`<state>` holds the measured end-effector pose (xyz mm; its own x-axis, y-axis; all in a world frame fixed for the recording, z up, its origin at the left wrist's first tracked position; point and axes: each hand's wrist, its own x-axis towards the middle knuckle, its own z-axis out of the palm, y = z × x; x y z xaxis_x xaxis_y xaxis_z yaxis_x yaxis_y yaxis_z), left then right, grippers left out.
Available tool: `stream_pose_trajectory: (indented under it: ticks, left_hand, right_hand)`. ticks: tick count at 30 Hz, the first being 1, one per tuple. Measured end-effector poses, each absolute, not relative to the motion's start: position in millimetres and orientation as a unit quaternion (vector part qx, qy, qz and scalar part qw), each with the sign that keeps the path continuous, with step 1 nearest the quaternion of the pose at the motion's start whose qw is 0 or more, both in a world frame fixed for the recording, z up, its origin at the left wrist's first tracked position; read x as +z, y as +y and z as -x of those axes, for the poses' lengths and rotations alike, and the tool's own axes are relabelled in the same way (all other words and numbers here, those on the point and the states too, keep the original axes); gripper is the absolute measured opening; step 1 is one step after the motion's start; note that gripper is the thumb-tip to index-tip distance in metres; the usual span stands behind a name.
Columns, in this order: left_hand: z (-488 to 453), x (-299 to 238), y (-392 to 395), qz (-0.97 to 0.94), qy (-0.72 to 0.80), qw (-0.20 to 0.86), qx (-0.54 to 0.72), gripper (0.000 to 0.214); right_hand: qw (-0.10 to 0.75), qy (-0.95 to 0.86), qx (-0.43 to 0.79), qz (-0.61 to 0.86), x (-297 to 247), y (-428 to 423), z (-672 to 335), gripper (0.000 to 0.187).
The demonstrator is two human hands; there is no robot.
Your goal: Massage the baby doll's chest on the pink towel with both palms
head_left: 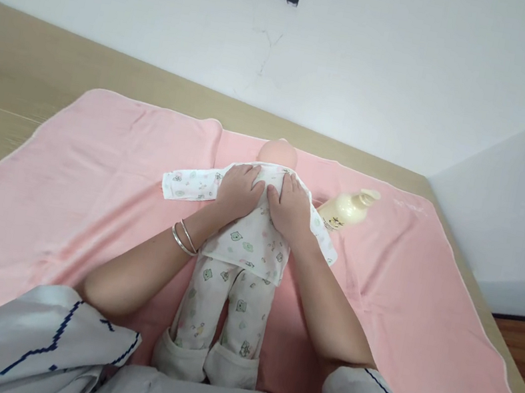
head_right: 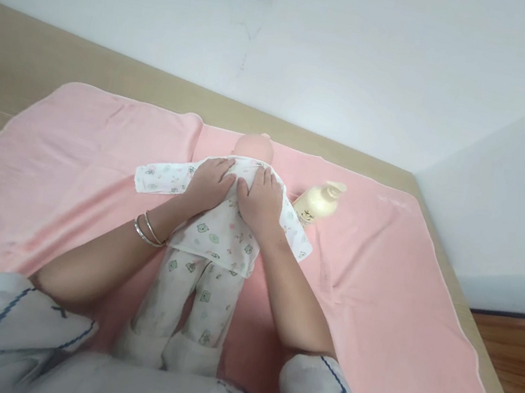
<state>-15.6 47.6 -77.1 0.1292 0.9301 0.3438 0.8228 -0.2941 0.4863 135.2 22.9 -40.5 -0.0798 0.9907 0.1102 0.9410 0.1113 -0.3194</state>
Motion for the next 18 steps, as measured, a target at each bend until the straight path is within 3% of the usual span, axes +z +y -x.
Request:
stream_pose_trajectory:
  ticks: [18]
  left_hand:
    - [16.5,-76.2,46.9,-0.747,0.589,0.096,0.294,0.053]
  right_hand:
    - [0.153,-0.732,0.074,0.660,-42.5,23.6,-135.0,0.067]
